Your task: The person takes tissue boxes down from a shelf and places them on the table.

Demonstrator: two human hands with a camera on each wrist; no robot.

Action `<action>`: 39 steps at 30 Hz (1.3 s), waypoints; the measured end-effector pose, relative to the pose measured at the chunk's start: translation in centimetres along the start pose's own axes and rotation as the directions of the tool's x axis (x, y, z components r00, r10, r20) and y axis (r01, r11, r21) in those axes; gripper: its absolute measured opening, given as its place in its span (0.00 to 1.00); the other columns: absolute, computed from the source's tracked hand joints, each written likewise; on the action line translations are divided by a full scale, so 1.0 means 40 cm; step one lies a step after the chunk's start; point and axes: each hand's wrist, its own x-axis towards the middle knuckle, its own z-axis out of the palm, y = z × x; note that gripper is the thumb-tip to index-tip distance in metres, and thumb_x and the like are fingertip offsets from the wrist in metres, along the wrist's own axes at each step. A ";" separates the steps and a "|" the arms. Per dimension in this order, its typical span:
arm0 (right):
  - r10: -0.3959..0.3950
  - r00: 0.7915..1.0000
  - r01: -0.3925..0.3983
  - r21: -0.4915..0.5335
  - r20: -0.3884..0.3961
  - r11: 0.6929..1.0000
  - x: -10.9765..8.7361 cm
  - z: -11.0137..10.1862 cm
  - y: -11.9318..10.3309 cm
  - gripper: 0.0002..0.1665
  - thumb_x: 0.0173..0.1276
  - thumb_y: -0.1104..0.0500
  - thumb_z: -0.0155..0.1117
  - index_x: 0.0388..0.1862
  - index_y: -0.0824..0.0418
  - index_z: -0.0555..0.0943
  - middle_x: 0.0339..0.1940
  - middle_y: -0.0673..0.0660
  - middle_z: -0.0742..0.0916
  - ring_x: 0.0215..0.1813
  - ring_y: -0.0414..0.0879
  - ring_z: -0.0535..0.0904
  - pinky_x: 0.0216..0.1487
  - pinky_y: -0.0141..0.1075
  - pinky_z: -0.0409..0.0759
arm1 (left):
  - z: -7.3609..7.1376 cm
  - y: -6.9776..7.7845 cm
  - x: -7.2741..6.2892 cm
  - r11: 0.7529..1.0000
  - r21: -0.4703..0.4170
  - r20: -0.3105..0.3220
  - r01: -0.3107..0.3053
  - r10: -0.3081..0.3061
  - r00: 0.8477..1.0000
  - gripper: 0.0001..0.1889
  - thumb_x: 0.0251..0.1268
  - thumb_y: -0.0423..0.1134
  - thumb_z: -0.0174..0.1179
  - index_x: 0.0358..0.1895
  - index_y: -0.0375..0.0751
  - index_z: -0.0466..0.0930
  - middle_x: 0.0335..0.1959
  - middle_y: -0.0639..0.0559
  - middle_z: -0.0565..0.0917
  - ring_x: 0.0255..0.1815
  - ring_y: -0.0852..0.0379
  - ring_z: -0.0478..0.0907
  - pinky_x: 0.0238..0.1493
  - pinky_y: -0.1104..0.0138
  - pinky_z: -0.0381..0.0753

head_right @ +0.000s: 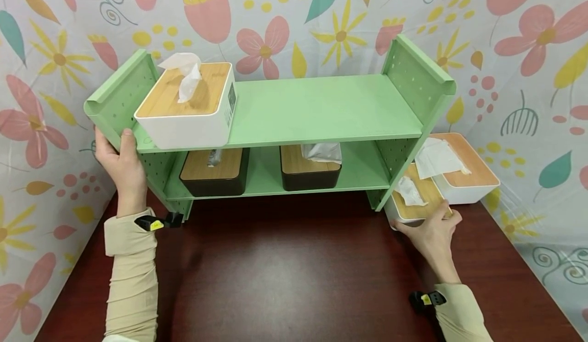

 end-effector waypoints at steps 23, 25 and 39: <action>-0.015 1.000 0.016 -0.026 0.012 1.000 0.041 0.011 -0.007 0.69 0.43 0.51 0.80 0.70 0.75 0.44 0.60 0.83 0.53 0.59 0.78 0.56 0.57 0.68 0.61 | 0.003 -0.003 0.005 0.999 -0.036 0.000 0.007 -0.007 1.000 0.18 0.66 0.25 0.47 0.57 0.35 0.76 0.48 0.44 0.79 0.50 0.51 0.76 0.53 0.66 0.74; -0.017 1.000 0.017 -0.028 0.012 0.999 0.044 0.013 -0.007 0.70 0.43 0.51 0.80 0.71 0.75 0.44 0.60 0.83 0.53 0.58 0.79 0.56 0.57 0.69 0.60 | 0.003 -0.003 0.006 0.999 -0.036 0.003 0.003 -0.003 1.000 0.18 0.66 0.26 0.47 0.57 0.35 0.75 0.48 0.45 0.79 0.50 0.51 0.76 0.53 0.66 0.74; -0.029 0.998 0.030 -0.027 0.050 0.999 0.064 0.020 -0.010 0.73 0.46 0.49 0.78 0.73 0.74 0.38 0.61 0.84 0.49 0.62 0.78 0.50 0.57 0.70 0.59 | -0.009 -0.020 0.007 1.000 -0.007 0.013 0.001 -0.001 1.000 0.19 0.67 0.26 0.47 0.59 0.37 0.75 0.49 0.44 0.79 0.49 0.52 0.77 0.52 0.66 0.74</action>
